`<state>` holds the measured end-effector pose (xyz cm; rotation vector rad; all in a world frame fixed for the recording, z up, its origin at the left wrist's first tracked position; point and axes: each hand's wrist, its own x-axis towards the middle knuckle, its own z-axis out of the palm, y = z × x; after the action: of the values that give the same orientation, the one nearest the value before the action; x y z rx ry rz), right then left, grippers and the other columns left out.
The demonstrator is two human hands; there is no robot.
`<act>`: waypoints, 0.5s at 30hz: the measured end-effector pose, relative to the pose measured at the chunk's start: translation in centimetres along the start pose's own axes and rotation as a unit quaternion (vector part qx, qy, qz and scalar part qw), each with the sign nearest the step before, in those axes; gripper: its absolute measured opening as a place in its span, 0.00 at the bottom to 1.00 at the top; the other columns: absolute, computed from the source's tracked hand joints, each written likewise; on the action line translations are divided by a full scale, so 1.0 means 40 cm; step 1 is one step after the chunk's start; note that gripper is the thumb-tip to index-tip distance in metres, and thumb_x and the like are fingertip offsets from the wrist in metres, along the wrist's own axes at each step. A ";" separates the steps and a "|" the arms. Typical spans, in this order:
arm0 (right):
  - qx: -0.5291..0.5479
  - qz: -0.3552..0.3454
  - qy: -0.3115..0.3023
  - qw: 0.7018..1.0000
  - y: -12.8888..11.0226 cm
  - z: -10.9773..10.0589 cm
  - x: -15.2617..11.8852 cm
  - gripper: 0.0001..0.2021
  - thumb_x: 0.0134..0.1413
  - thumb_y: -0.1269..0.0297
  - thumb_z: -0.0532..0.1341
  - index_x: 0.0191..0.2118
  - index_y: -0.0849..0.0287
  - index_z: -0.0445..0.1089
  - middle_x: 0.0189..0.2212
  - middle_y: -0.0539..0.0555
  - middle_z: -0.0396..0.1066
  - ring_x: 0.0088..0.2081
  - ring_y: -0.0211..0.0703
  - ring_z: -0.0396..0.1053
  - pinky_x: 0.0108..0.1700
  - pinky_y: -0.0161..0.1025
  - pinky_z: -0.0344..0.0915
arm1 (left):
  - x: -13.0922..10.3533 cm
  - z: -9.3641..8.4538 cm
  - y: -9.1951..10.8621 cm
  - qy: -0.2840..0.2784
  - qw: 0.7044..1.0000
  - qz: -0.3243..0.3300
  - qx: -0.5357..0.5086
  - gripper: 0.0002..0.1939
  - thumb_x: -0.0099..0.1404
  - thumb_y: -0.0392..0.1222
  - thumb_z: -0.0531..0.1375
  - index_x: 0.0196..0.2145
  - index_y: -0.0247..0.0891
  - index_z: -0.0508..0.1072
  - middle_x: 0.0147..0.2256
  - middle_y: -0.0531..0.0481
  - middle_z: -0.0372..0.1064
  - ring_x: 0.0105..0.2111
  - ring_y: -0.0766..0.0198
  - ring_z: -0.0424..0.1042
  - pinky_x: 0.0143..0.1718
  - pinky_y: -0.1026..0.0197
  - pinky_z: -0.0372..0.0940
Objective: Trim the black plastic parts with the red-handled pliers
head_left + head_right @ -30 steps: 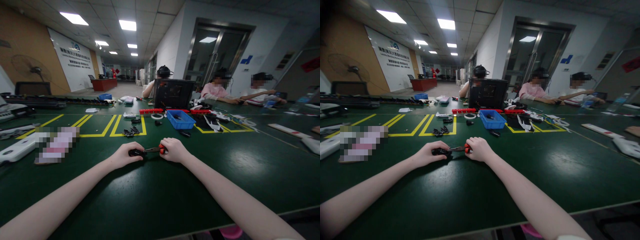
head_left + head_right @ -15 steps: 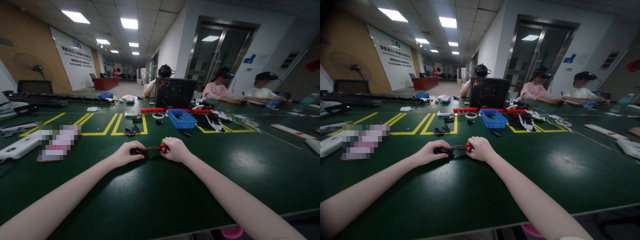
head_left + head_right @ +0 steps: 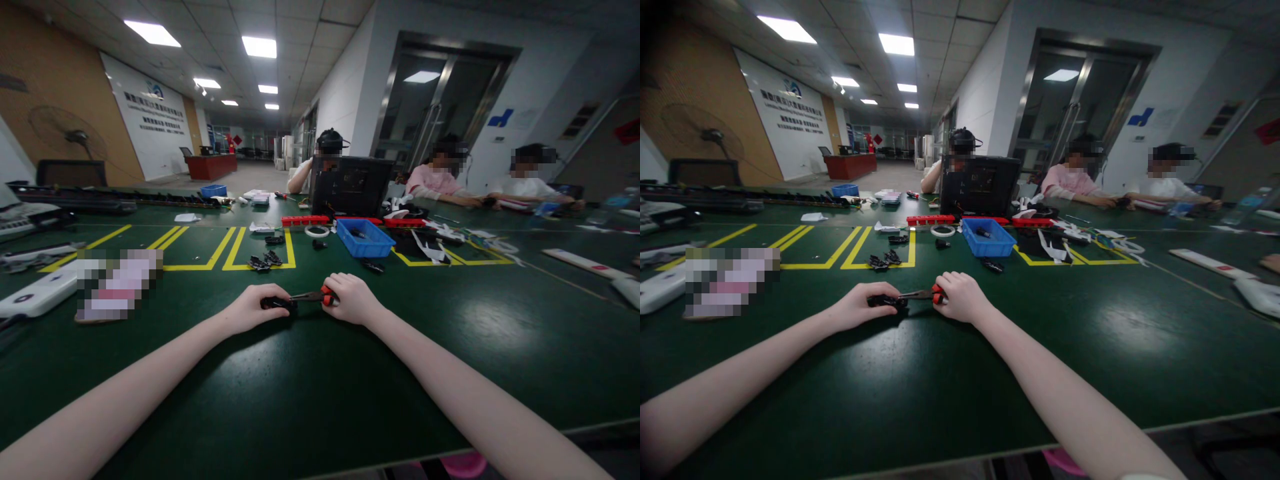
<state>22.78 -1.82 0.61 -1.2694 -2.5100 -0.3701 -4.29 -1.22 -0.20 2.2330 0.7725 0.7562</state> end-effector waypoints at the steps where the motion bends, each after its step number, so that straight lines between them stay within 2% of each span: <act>1: 0.000 -0.001 -0.001 1.000 0.000 -0.001 0.000 0.09 0.47 0.61 0.61 0.34 0.59 0.66 0.32 0.54 0.68 0.32 0.42 0.62 0.35 0.38 0.54 | 0.000 0.000 0.001 -0.003 1.000 -0.006 0.001 0.14 0.62 0.44 0.63 0.45 0.38 0.75 0.43 0.46 0.74 0.43 0.57 0.72 0.47 0.54 0.66; 15: -0.016 0.000 0.007 1.000 -0.002 0.003 -0.001 0.10 0.47 0.60 0.61 0.34 0.60 0.67 0.31 0.54 0.69 0.33 0.43 0.62 0.35 0.38 0.53 | 0.001 0.000 0.003 -0.005 1.000 -0.007 0.004 0.13 0.62 0.43 0.63 0.44 0.37 0.75 0.41 0.46 0.74 0.42 0.57 0.72 0.46 0.55 0.66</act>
<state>22.73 -1.84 0.47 -1.2746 -2.5010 -0.4185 -4.22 -1.29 -0.10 2.2350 0.7882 0.7355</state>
